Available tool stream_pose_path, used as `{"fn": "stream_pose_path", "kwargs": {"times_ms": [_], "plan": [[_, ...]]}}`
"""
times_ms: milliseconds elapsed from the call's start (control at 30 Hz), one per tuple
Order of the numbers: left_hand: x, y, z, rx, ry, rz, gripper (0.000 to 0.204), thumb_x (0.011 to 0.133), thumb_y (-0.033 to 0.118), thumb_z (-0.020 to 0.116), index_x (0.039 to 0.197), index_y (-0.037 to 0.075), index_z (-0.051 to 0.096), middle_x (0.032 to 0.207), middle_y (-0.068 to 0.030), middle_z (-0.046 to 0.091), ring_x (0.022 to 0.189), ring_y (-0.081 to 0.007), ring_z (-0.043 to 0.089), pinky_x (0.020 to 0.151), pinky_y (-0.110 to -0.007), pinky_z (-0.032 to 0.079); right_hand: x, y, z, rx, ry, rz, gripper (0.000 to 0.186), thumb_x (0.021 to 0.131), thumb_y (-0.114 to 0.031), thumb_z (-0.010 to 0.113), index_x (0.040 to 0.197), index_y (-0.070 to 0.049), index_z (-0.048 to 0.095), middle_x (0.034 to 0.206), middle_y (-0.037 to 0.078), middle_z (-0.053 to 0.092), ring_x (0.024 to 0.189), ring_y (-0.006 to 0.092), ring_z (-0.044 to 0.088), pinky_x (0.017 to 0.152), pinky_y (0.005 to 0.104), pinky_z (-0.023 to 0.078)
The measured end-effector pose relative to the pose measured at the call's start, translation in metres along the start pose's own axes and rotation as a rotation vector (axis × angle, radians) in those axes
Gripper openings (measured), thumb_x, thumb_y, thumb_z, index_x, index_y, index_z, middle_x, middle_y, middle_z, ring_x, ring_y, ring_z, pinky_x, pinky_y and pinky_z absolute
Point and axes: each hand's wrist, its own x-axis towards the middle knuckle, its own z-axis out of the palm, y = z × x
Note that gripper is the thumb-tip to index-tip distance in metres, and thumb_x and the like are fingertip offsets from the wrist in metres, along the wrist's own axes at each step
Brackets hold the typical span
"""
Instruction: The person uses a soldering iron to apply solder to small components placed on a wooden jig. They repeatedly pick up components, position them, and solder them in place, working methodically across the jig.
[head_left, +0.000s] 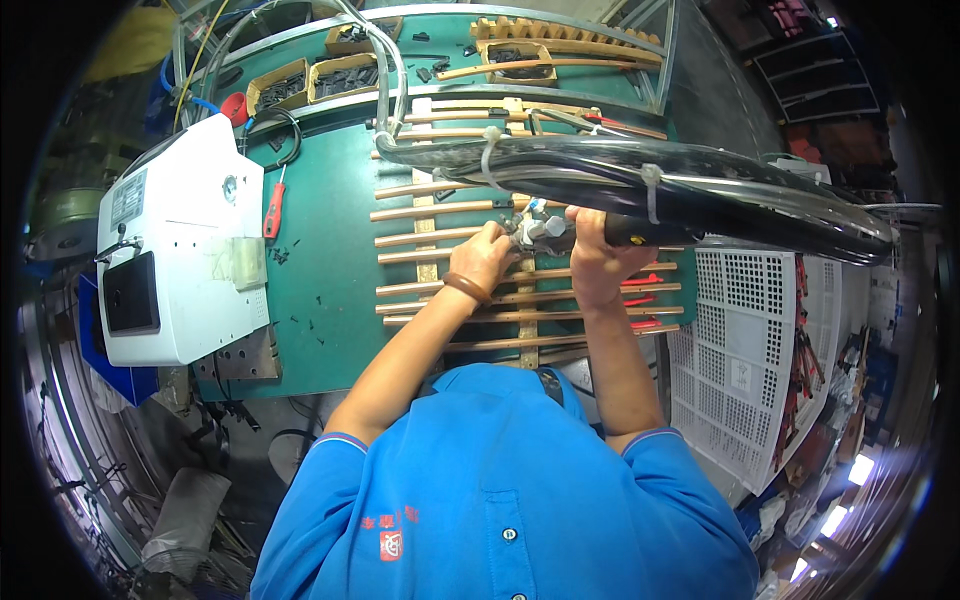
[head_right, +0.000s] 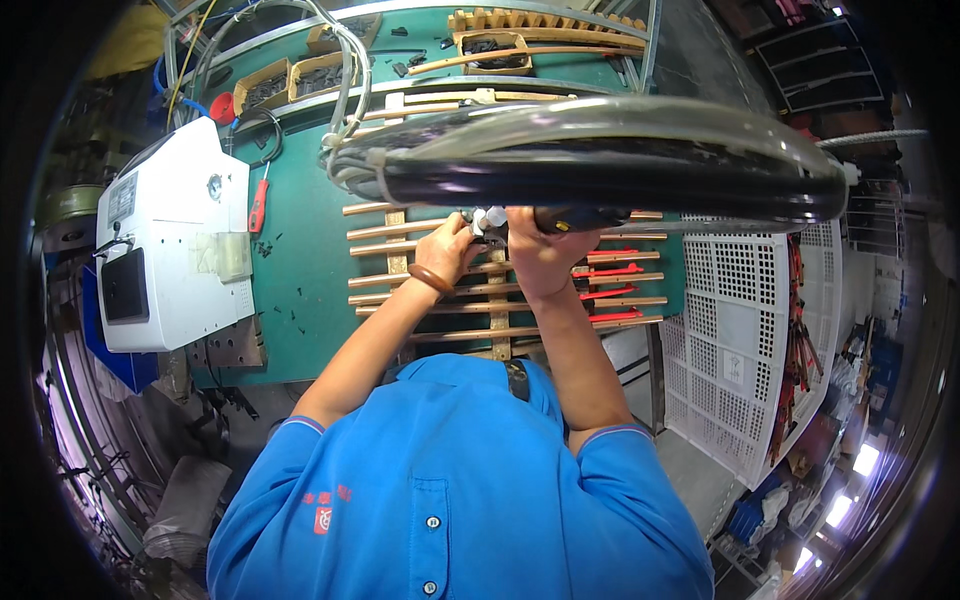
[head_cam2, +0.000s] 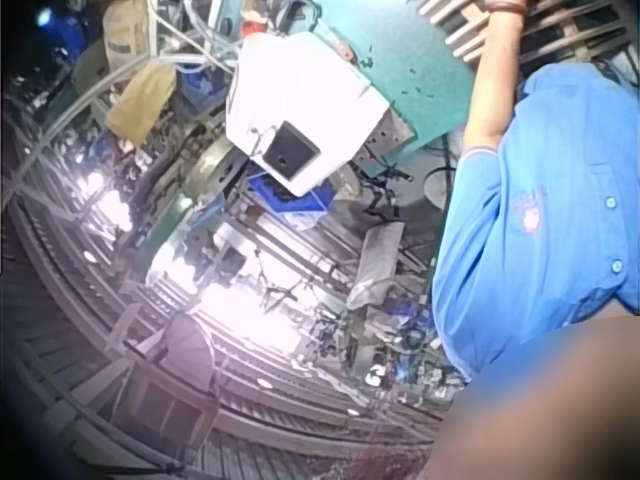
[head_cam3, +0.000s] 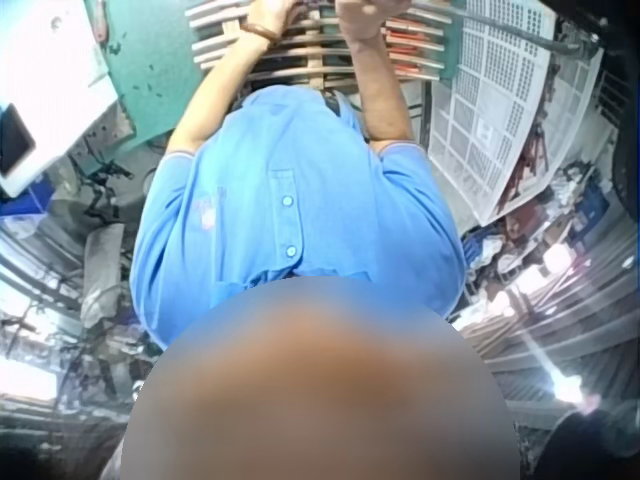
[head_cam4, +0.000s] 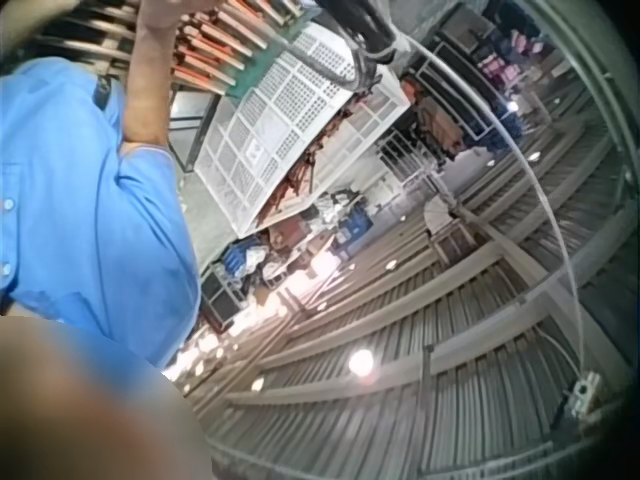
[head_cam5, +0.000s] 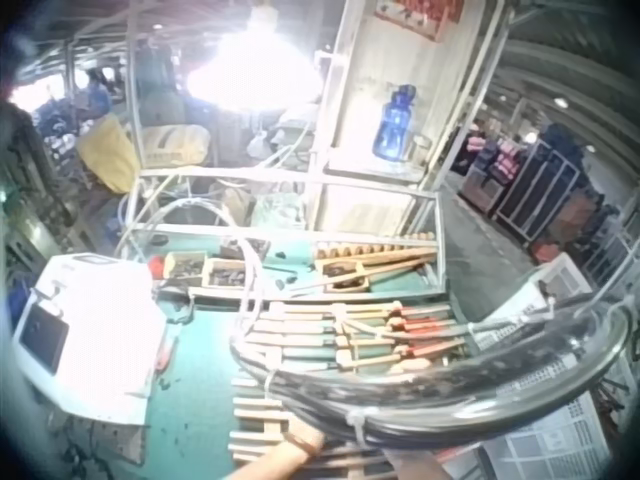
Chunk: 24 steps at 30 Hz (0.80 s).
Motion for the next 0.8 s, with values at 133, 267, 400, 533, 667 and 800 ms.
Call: {"fn": "stream_pose_path", "kwargs": {"times_ms": [133,267,400,533,667,800], "plan": [[-0.009,-0.009,-0.008,-0.002,0.033,-0.022,0.014,0.075,0.019,0.071,0.087,0.013,0.065,0.091,-0.0044,0.058,0.077,-0.0275,0.063,0.06,-0.039,0.051,0.002,-0.003,0.0,0.049,-0.054,0.054,0.014,0.077,0.015,0.053,0.082,0.001,0.054,0.068,0.005,0.06,0.06,0.0119,0.06,0.059,0.0263,0.053],[-0.006,-0.008,-0.012,-0.004,0.033,-0.002,0.011,0.075,0.017,0.07,0.084,0.014,0.063,0.09,-0.003,0.057,0.076,-0.0273,0.063,0.059,-0.039,0.051,0.001,-0.008,0.003,0.078,-0.049,0.089,0.014,0.077,0.015,0.052,0.081,0.002,0.055,0.069,0.005,0.061,0.06,0.012,0.06,0.059,0.026,0.053],[-0.007,-0.011,-0.011,-0.005,0.039,0.026,0.011,0.075,0.016,0.07,0.083,0.014,0.062,0.09,-0.0036,0.057,0.076,-0.0273,0.063,0.059,-0.039,0.051,-0.004,0.0,0.001,0.029,-0.075,0.055,0.017,0.076,0.015,0.055,0.088,0.003,0.055,0.074,0.005,0.062,0.061,0.0128,0.06,0.059,0.0266,0.054],[-0.007,-0.012,-0.011,-0.007,0.04,0.043,0.012,0.074,0.015,0.07,0.083,0.013,0.062,0.09,-0.0043,0.056,0.077,-0.0272,0.062,0.059,-0.039,0.051,-0.011,0.016,-0.007,-0.049,-0.117,-0.036,0.029,0.073,0.015,0.06,0.098,0.003,0.052,0.085,0.005,0.06,0.073,0.0102,0.059,0.069,0.0256,0.055],[-0.006,-0.008,-0.016,0.016,0.037,0.053,0.014,0.074,0.015,0.071,0.083,0.012,0.062,0.09,-0.0043,0.056,0.077,-0.027,0.062,0.06,-0.039,0.051,-0.006,-0.001,0.005,0.083,-0.104,0.005,0.025,0.071,0.011,0.064,0.09,-0.001,0.052,0.08,0.001,0.056,0.068,0.0073,0.053,0.065,0.0218,0.048],[-0.005,-0.008,-0.016,0.012,0.039,0.056,0.014,0.076,0.017,0.071,0.082,0.009,0.061,0.088,-0.0046,0.056,0.074,-0.0276,0.062,0.057,-0.038,0.051,0.003,-0.016,0.016,0.234,-0.072,0.084,0.018,0.072,0.01,0.064,0.081,-0.003,0.054,0.072,-0.001,0.055,0.061,0.0056,0.05,0.059,0.0202,0.045]]}}
